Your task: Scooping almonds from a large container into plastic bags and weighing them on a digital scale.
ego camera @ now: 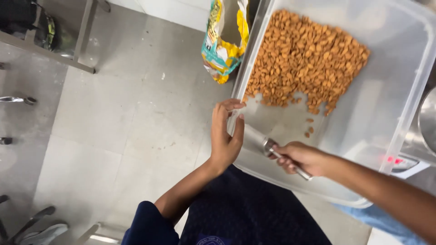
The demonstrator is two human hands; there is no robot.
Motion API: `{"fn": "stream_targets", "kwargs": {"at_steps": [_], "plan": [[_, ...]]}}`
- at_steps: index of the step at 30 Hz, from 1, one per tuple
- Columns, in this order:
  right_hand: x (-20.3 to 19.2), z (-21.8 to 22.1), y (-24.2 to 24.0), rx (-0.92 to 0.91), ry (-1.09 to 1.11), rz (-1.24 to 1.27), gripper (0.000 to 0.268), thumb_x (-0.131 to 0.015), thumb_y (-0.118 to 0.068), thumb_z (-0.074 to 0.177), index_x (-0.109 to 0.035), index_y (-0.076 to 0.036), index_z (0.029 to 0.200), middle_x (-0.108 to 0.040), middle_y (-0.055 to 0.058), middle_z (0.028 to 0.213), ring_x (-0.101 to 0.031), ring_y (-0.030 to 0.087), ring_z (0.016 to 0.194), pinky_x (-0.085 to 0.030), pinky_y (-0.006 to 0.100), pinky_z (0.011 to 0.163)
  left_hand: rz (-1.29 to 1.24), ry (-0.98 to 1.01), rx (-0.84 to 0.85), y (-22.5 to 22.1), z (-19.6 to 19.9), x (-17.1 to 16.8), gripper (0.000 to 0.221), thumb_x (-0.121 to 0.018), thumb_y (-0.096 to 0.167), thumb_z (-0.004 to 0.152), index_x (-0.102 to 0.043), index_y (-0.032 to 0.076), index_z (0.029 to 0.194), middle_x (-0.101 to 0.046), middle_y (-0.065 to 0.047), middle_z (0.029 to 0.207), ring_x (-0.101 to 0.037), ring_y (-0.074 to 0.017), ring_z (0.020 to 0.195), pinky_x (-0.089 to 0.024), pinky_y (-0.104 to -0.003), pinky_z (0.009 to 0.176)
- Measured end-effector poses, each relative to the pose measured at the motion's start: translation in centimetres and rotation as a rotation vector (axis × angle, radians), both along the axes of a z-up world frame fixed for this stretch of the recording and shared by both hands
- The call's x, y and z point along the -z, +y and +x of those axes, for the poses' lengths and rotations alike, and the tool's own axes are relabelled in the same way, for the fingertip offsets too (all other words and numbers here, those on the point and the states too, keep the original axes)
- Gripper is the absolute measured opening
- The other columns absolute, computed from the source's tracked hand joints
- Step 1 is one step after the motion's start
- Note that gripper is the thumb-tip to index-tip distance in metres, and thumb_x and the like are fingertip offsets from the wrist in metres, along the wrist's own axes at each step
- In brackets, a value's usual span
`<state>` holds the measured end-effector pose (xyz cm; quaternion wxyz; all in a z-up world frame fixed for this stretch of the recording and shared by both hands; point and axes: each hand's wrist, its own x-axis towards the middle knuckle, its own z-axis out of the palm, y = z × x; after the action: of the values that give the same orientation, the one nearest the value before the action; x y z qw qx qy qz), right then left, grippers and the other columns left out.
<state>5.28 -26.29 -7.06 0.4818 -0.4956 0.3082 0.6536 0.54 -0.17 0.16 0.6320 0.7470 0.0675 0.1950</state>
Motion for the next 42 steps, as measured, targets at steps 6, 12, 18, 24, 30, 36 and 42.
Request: {"fn": "stream_targets", "kwargs": {"at_steps": [6,12,18,24,30,36,42], "plan": [[2.5,3.6,1.5,0.19,0.128,-0.01,0.041,-0.046,-0.035,0.107,-0.061,0.004,0.107,-0.045,-0.004,0.063,-0.035,0.002,0.045,-0.031,0.018,0.037,0.043,0.002,0.016,0.2,-0.2,0.0,0.025,-0.059,-0.004,0.099,-0.059,0.007,0.121,-0.06,-0.01,0.129,-0.059,-0.0267,0.121,-0.049,-0.036,0.099],[2.0,11.1,-1.1,0.22,-0.155,0.117,0.048,-0.042,-0.034,0.109,-0.063,0.009,0.114,-0.043,-0.007,0.064,-0.035,0.002,0.047,-0.03,0.017,0.037,0.045,0.005,0.006,0.0,0.1,0.5,0.028,-0.061,-0.004,0.096,-0.058,0.008,0.121,-0.061,-0.009,0.127,-0.059,-0.0263,0.119,-0.048,-0.037,0.097],[-7.9,9.2,-5.8,-0.242,-0.581,-0.32,0.051,-0.043,-0.043,0.108,-0.069,0.001,0.112,-0.044,-0.003,0.068,-0.033,0.009,0.053,-0.032,0.028,0.042,-0.013,-0.022,0.037,-0.1,-0.3,1.2,0.026,-0.06,-0.003,0.1,-0.057,0.01,0.123,-0.061,-0.006,0.128,-0.059,-0.021,0.119,-0.046,-0.033,0.097],[-4.2,8.9,-10.9,-1.006,-0.413,-0.605,0.056,-0.047,-0.048,0.105,-0.072,0.001,0.099,-0.051,0.005,0.068,-0.051,0.018,0.059,-0.054,0.038,0.054,-0.025,0.011,0.066,0.5,-0.4,0.4,0.026,-0.058,-0.003,0.101,-0.056,0.009,0.123,-0.058,-0.007,0.134,-0.056,-0.0225,0.124,-0.045,-0.035,0.102],[3.8,17.8,-13.0,-1.267,-0.111,-0.479,0.042,-0.064,-0.042,0.102,-0.072,-0.008,0.08,-0.052,-0.001,0.064,-0.046,0.012,0.054,-0.044,0.03,0.05,0.054,0.029,0.058,0.6,-0.1,0.2,0.025,-0.06,-0.003,0.098,-0.058,0.01,0.12,-0.058,-0.008,0.131,-0.057,-0.0239,0.123,-0.047,-0.037,0.099],[-0.9,24.1,-14.4,-1.066,-0.64,-0.641,0.03,-0.075,-0.025,0.093,-0.074,0.002,0.08,-0.062,0.009,0.067,-0.051,0.018,0.053,-0.045,0.037,0.048,0.079,0.039,0.055,0.6,-0.3,0.1,0.026,-0.06,-0.003,0.098,-0.057,0.008,0.121,-0.057,-0.01,0.134,-0.056,-0.0246,0.124,-0.046,-0.038,0.098],[-5.1,14.1,-15.2,-0.835,-0.744,-0.726,0.048,-0.053,-0.047,0.105,-0.067,0.0,0.105,-0.072,0.017,0.085,-0.069,0.025,0.061,-0.06,0.038,0.056,0.002,0.063,0.074,0.6,-0.4,0.4,0.026,-0.06,-0.001,0.1,-0.056,0.009,0.123,-0.057,-0.009,0.136,-0.056,-0.0221,0.124,-0.046,-0.037,0.1]]}}
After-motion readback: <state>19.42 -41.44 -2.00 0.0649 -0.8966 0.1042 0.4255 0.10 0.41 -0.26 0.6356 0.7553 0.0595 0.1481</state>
